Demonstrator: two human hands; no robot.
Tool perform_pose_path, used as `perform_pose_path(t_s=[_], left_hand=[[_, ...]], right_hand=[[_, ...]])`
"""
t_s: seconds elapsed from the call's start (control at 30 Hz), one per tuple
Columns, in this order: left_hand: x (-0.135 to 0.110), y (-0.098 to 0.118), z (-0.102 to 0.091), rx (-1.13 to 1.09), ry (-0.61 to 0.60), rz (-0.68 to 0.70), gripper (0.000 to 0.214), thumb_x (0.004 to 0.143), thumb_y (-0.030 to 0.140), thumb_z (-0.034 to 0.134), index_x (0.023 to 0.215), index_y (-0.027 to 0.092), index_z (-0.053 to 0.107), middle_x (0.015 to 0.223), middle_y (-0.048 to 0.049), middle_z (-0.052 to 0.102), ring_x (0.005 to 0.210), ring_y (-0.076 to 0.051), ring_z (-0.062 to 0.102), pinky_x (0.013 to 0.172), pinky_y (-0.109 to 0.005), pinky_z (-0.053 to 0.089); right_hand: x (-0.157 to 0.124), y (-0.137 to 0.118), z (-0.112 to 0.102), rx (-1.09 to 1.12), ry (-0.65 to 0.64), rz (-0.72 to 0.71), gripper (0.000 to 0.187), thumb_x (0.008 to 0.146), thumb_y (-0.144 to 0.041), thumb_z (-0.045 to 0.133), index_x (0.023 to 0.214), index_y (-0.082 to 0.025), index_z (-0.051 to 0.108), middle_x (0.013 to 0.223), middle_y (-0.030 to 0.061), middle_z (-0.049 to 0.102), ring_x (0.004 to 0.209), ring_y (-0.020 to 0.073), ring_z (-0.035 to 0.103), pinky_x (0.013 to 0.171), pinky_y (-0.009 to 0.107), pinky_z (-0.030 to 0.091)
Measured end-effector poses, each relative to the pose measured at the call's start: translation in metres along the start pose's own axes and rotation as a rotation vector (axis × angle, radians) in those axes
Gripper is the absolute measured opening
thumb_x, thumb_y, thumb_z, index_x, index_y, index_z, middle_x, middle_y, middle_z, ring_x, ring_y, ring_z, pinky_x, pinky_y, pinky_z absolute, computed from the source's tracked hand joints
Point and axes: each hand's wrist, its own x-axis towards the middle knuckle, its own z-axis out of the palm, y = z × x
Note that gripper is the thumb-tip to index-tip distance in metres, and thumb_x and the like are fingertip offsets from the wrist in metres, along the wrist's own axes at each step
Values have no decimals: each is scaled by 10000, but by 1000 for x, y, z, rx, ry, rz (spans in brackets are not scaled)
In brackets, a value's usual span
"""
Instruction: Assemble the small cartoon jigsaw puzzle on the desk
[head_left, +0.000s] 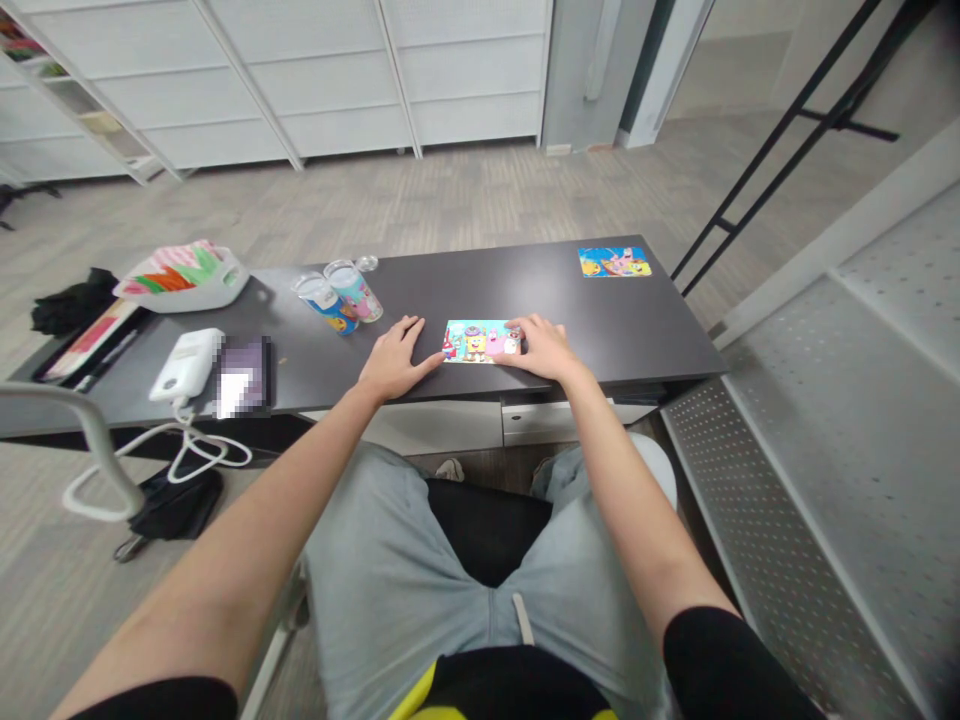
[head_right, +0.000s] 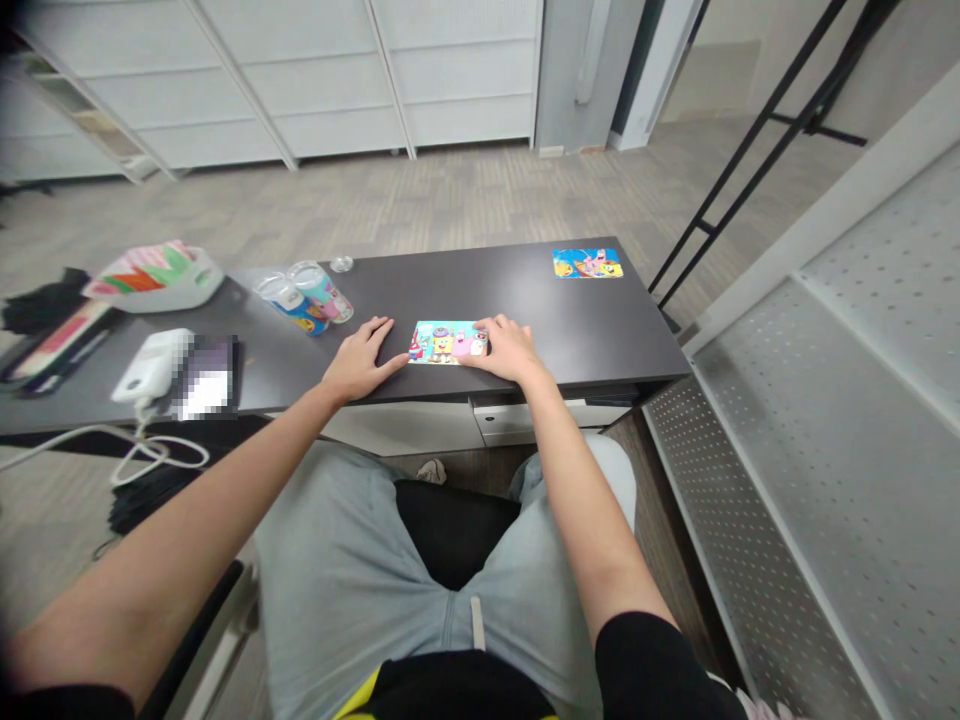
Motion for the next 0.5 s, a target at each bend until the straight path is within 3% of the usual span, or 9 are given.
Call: perform_pose_path(t_s=[0.1,0.27,0.37,0.5], left_hand=[[1,-3,-1,-27,-6,-2,1115,1200,732,626,2005,-22,465,2110,-314,412,2008,-425,338,1632,-539,243],[26,-3,-11,-63,-67,-2,1262,968,879,906,1933,117,621,1963,-315,563,1852,-525,498,1534,-694,374],[47,5,-16,-72,-116,61,1234,791,848,1108,1795,241,726,1836,-259,669,1728,-538,590,1481,-691,435],[65,19,-14,-87,-125,115,1069,743,723,1212,1589,237,775,1732,-255,697,1621,-528,648,1417,-683,483]], right_hand=[[18,-2,-10,20,-60,-37,847,1017,-738,1032,1728,-385,734,1822,184,723,1717,481,670,1476,685,470],[45,5,-21,71,-135,-40,1025,988,-513,1137,1805,-127,652,1706,239,743,1563,400,774,1428,536,568],[53,11,-25,88,-150,-25,1047,927,-426,1188,1769,-102,657,1811,272,621,1667,383,716,1511,475,506],[57,15,-29,87,-173,-2,1093,855,-423,1226,1727,-104,649,1808,286,565,1698,429,693,1556,536,480]])
